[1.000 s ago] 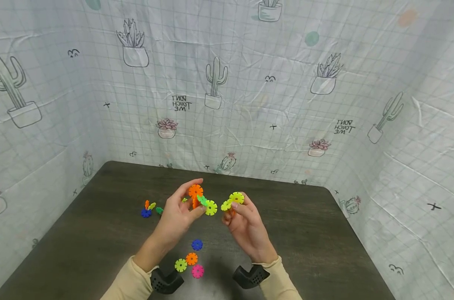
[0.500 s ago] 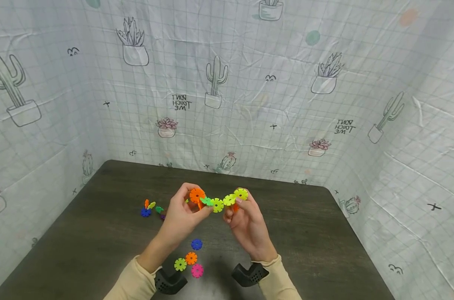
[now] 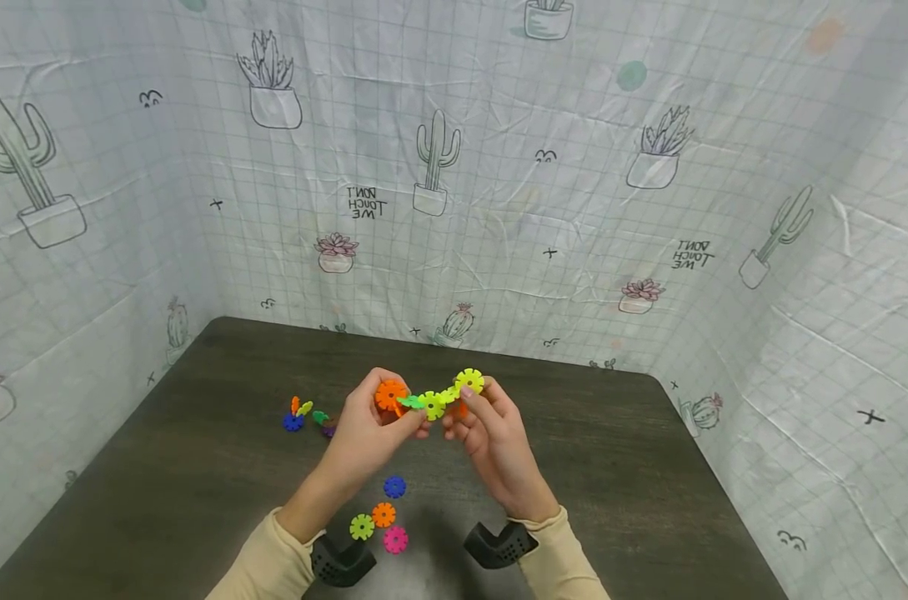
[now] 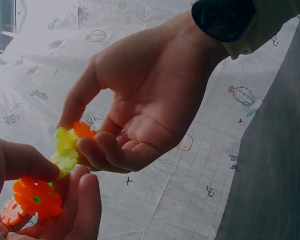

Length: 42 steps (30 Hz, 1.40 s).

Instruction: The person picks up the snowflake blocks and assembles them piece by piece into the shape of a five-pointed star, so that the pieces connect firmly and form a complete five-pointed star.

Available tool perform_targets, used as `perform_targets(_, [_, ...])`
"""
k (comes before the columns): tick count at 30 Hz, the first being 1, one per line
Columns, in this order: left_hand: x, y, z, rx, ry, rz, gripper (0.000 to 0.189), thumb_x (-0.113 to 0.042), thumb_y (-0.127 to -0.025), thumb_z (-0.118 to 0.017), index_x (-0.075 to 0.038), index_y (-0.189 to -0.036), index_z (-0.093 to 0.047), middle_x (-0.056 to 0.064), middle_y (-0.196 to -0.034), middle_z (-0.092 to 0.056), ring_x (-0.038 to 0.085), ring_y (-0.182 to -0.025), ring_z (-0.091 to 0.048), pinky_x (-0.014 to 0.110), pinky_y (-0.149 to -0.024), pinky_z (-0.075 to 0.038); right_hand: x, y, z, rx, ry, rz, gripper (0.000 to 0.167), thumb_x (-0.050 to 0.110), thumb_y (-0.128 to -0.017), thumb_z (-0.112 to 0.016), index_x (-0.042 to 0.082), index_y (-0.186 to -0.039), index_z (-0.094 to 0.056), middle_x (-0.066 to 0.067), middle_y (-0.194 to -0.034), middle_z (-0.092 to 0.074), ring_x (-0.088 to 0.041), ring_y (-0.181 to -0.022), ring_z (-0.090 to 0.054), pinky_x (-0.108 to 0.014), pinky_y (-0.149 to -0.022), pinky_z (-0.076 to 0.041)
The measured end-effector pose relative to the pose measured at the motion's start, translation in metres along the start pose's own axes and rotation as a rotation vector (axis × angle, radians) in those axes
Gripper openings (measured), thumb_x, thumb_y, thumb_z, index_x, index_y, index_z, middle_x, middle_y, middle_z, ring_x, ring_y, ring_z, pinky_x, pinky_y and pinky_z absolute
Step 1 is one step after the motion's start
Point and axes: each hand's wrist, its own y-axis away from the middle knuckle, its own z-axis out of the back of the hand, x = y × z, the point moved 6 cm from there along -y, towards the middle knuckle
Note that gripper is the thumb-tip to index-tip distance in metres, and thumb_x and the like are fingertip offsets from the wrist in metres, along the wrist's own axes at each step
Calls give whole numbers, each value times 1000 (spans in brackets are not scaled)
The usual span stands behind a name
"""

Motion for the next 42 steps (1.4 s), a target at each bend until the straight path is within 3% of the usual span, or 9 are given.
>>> perform_targets(8, [-3,0,3,-49,-40,42,23,4,-90,-71,0,-109,-59,16,-98,-64,27,-82,-73,34,-79,-63,4,-3,0,-75,72,31,18,24,-105,-58,9,-114,-54,-1,-104,-60,-14,-87,-63,-24,-75,-56])
perform_targets(16, [-3,0,6,-52,-22,62,22,5,-89,-70,2,-108,-59,17,-97,-68,31,-84,-75,35,-81,-63,9,-5,-4,-49,128,90,9,18,-103,-60,10,-106,-58,-2,-111,-61,-16,-96,-64,-30,-90,-57])
perform_targets(22, [-1,0,6,-62,-18,78,22,4,-89,-70,2,-108,-59,16,-95,-67,27,-82,-74,35,-82,-62,9,-6,-6,-36,144,99,11,18,-103,-60,9,-107,-57,-3,-110,-61,-16,-96,-65,-32,-91,-57])
perform_targets(28, [2,0,7,-66,-15,87,22,2,-91,-70,1,-109,-58,16,-96,-69,27,-83,-74,30,-82,-62,5,-7,-4,-44,176,72,25,21,-103,-61,0,-117,-56,-4,-111,-63,-16,-98,-66,-33,-93,-58])
perform_targets(35, [7,0,9,-40,-1,91,21,1,-93,-69,1,-111,-58,16,-97,-69,30,-87,-74,30,-84,-61,5,-6,2,-82,347,132,30,20,-103,-62,-1,-124,-62,-4,-110,-68,-17,-97,-70,-37,-92,-59])
perform_targets(42, [9,0,10,-33,13,104,22,1,-93,-69,2,-112,-57,18,-99,-69,26,-86,-75,31,-84,-61,11,-7,3,-75,523,259,49,14,-102,-62,22,-149,-50,-12,-110,-68,-21,-90,-71,-38,-84,-62])
